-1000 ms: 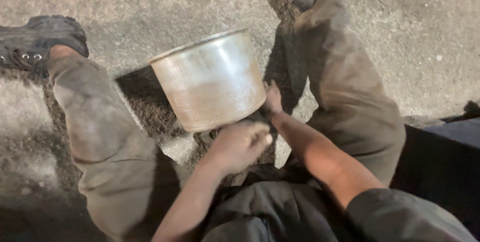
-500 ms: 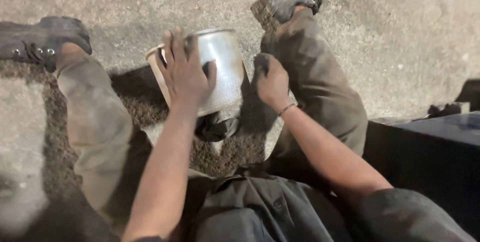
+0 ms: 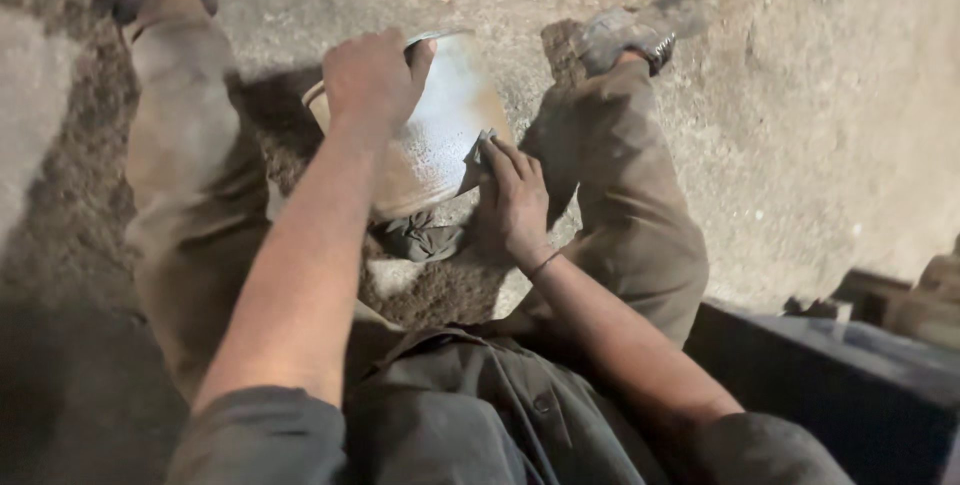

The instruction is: The person sands the outer surface and edges of a metal cylinder using a piece of sandpaper while sitting on the floor.

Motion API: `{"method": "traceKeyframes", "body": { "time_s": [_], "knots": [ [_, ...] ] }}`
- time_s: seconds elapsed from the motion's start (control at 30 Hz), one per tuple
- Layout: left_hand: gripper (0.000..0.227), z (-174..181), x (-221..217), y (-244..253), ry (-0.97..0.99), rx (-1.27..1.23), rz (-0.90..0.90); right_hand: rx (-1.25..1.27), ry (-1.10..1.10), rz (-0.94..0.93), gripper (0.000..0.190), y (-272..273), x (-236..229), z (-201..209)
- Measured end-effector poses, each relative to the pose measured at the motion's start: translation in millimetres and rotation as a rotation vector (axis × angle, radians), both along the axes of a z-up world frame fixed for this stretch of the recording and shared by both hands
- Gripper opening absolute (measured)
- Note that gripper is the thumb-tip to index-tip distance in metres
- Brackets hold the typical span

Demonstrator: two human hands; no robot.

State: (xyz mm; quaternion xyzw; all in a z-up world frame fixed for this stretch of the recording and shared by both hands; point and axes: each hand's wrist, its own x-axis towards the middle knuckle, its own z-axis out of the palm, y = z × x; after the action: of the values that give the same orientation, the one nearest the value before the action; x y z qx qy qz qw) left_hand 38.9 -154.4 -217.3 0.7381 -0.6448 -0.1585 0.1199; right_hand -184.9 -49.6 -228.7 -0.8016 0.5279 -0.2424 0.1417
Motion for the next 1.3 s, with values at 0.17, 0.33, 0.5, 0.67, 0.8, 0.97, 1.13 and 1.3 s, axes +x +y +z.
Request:
{"method": "traceKeyframes", "body": {
  "time_s": [0.17, 0.33, 0.5, 0.67, 0.8, 0.97, 1.13, 1.3],
  "knots": [
    [0.048, -5, 12, -7, 0.044, -0.047, -0.055, 0.023, 0.082, 0.024, 0.043, -14, 6, 0],
    [0.044, -11, 6, -10, 0.177, -0.005, 0.043, 0.027, 0.288, 0.176, 0.077, 14, 9, 24],
    [0.048, -9, 3, -13, 0.136, 0.043, -0.004, 0.13, 0.366, 0.155, 0.097, -10, 40, 45],
    [0.046, -6, 16, -18, 0.219, 0.069, -0.048, -0.058, 0.501, 0.339, 0.099, 6, 41, 54],
    [0.049, -12, 14, -19, 0.173, 0.105, -0.082, 0.042, 0.52, 0.346, 0.097, 26, 43, 53],
    [0.052, -11, 7, -32, 0.195, -0.006, -0.165, 0.105, 0.397, 0.229, 0.092, -13, 55, 51],
    [0.056, -2, 6, -27, 0.121, 0.206, -0.091, 0.081, 0.583, 0.411, 0.086, 21, 37, 55],
    [0.055, -4, -9, -39, 0.142, 0.098, -0.154, 0.065, 0.467, 0.354, 0.076, -7, 37, 46]
  ]
}}
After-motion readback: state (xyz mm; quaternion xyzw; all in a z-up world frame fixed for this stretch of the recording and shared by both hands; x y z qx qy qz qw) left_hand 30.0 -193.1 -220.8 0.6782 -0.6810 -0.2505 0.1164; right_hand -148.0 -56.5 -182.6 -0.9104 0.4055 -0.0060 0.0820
